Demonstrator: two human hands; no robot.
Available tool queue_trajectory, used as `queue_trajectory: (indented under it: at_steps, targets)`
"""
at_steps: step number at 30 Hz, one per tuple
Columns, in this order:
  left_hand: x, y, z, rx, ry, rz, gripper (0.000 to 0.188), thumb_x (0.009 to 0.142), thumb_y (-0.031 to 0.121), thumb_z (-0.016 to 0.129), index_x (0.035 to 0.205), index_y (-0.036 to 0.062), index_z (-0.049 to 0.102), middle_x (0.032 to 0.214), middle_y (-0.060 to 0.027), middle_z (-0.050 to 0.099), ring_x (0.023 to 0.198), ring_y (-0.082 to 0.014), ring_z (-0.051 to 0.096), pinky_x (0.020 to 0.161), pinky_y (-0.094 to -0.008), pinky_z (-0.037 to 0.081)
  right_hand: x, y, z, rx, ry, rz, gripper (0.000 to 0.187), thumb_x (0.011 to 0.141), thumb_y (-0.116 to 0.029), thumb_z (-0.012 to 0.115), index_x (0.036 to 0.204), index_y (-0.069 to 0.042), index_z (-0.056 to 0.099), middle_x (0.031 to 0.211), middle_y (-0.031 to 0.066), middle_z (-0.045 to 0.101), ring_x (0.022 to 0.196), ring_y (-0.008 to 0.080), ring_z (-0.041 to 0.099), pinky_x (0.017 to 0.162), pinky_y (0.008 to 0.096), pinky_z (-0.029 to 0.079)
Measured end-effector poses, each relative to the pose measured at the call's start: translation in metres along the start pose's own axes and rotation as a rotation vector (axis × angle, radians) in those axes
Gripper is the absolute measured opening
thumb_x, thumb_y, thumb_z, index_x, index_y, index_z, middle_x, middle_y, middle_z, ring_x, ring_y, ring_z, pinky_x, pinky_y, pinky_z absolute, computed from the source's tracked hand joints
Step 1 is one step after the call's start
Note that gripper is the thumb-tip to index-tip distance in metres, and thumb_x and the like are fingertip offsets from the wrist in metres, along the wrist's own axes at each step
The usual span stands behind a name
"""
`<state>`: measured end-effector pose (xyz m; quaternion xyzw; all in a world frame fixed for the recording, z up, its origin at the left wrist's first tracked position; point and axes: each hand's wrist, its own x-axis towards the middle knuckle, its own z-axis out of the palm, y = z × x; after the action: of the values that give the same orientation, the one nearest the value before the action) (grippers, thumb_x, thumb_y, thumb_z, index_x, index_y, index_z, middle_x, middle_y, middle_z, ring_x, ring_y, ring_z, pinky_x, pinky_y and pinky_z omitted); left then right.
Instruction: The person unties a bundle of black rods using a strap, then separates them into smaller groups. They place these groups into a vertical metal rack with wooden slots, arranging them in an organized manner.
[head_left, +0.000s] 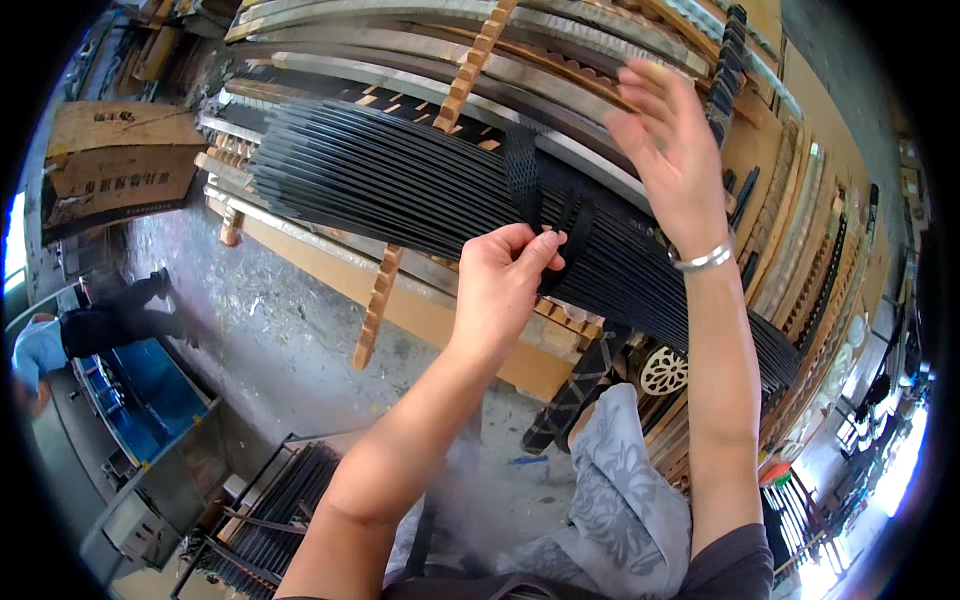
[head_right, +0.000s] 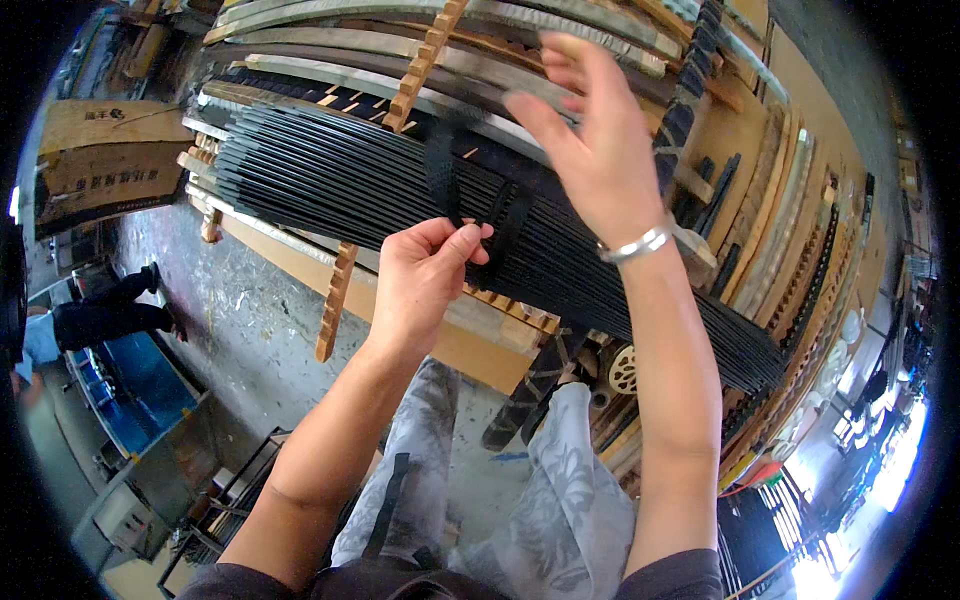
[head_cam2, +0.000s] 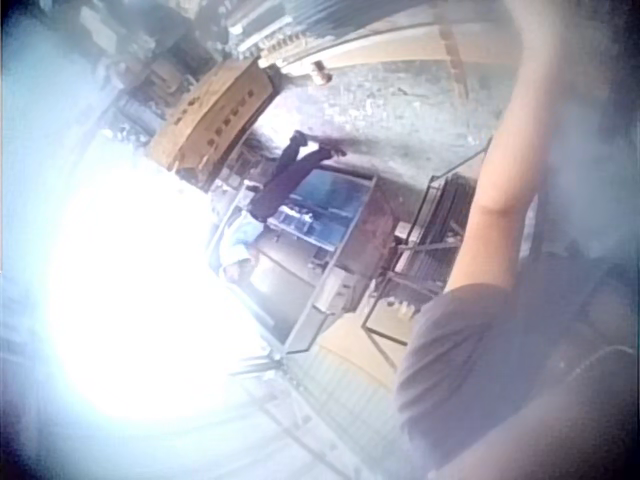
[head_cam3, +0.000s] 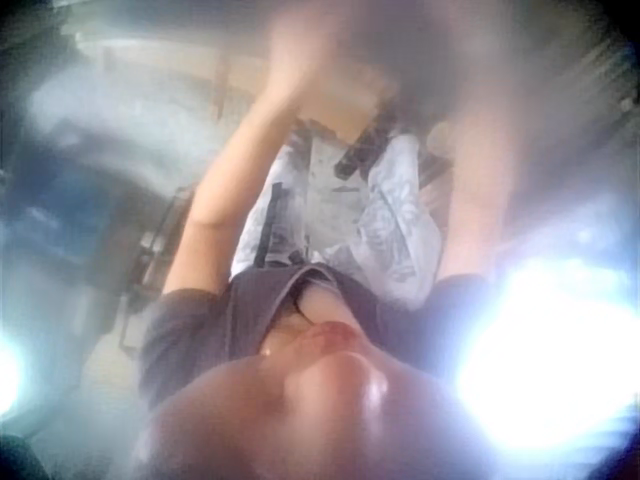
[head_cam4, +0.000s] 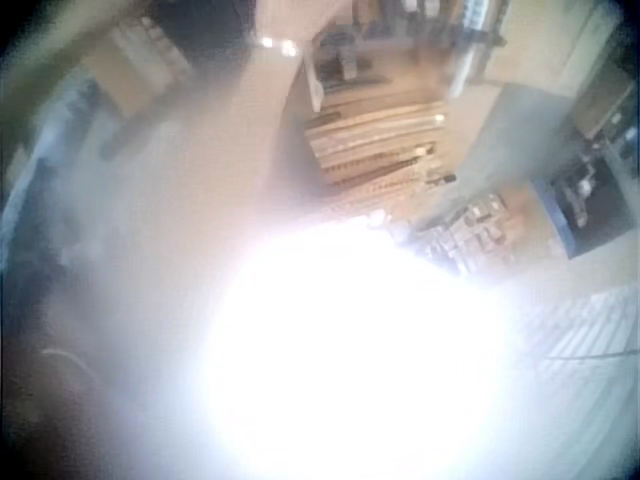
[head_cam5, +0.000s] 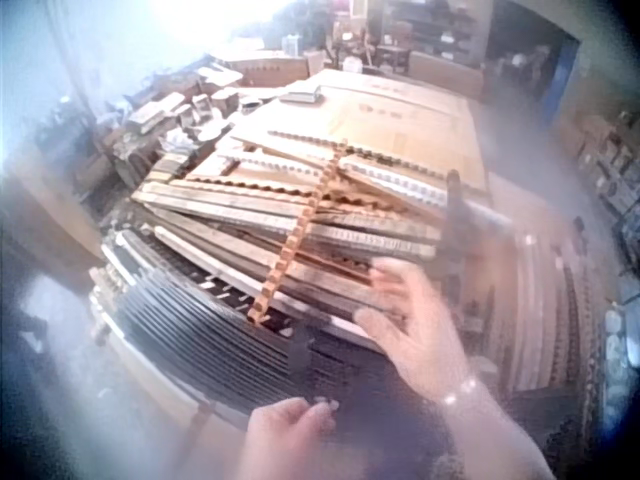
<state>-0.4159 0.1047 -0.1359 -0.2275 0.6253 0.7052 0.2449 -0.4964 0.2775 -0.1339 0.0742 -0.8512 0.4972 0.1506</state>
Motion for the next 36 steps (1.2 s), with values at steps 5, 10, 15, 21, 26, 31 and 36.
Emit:
queue_trajectory:
  at_steps: [5,10,15,21,26,31,36]
  targets:
    - [0.006,0.001,-0.005,0.061,-0.038,-0.031,0.019,0.088,0.015,0.066,0.075,0.0018,0.065,0.065,-0.0002,0.061,0.048,-0.0012,0.037,0.043,-0.0187,0.026,-0.043,-0.015,0.008,0.041,-0.506,-0.087,0.022,0.076,0.004,0.065,0.096,-0.003,0.062,0.089,0.0119,0.064,0.083,0.0248,0.065,0.071,0.0313,0.053]
    - [0.007,0.001,-0.003,0.109,-0.03,-0.035,0.019,0.086,0.015,0.068,0.072,0.0028,0.064,0.068,-0.0028,0.065,0.047,-0.0013,0.036,0.041,-0.0191,0.025,-0.042,-0.005,0.004,0.062,-0.531,-0.203,0.023,0.073,0.004,0.066,0.095,-0.003,0.064,0.084,0.0114,0.065,0.076,0.028,0.065,0.066,0.032,0.053]
    - [0.006,0.006,-0.007,0.12,-0.001,-0.068,0.014,0.082,0.011,0.069,0.074,-0.0003,0.068,0.071,-0.0052,0.068,0.057,-0.0034,0.049,0.051,-0.0194,0.036,-0.04,0.003,0.006,0.076,-0.522,-0.341,0.029,0.069,0.003,0.068,0.097,-0.003,0.064,0.082,0.01,0.064,0.074,0.0271,0.063,0.064,0.0335,0.053]
    - [0.009,0.002,-0.009,0.106,-0.003,-0.008,0.009,0.081,0.008,0.069,0.076,0.0001,0.068,0.071,-0.0052,0.068,0.06,-0.0063,0.054,0.056,-0.0196,0.041,-0.046,0.006,0.011,0.055,-0.442,-0.436,0.023,0.068,-0.001,0.069,0.089,-0.004,0.063,0.08,0.0082,0.061,0.075,0.0264,0.063,0.063,0.0334,0.053]
    - [0.004,0.009,0.002,0.743,0.048,0.282,0.006,0.076,0.002,0.067,0.077,-0.0029,0.065,0.066,-0.0055,0.064,0.059,-0.0066,0.052,0.056,-0.0234,0.044,-0.062,0.003,0.003,-0.094,-0.383,-0.484,0.017,0.068,-0.008,0.065,0.084,-0.005,0.062,0.083,0.007,0.059,0.082,0.0256,0.06,0.069,0.0344,0.051]
    - [0.003,-0.013,0.012,0.617,0.176,0.504,0.003,0.081,-0.003,0.064,0.083,-0.0036,0.062,0.07,0.0008,0.059,0.065,-0.0028,0.051,0.058,-0.0192,0.043,-0.076,0.002,0.014,-0.068,-0.281,-0.363,0.013,0.065,-0.009,0.066,0.073,-0.005,0.056,0.08,0.0075,0.055,0.077,0.025,0.055,0.07,0.0342,0.047]
    - [0.002,-0.016,0.006,0.711,0.105,0.581,0.007,0.084,0.001,0.063,0.089,-0.0032,0.064,0.076,-0.0021,0.062,0.067,-0.0067,0.054,0.061,-0.0203,0.044,-0.077,0.001,0.008,-0.002,-0.261,-0.277,0.011,0.067,-0.007,0.065,0.072,-0.005,0.055,0.079,0.0075,0.055,0.081,0.0266,0.056,0.071,0.0372,0.048]
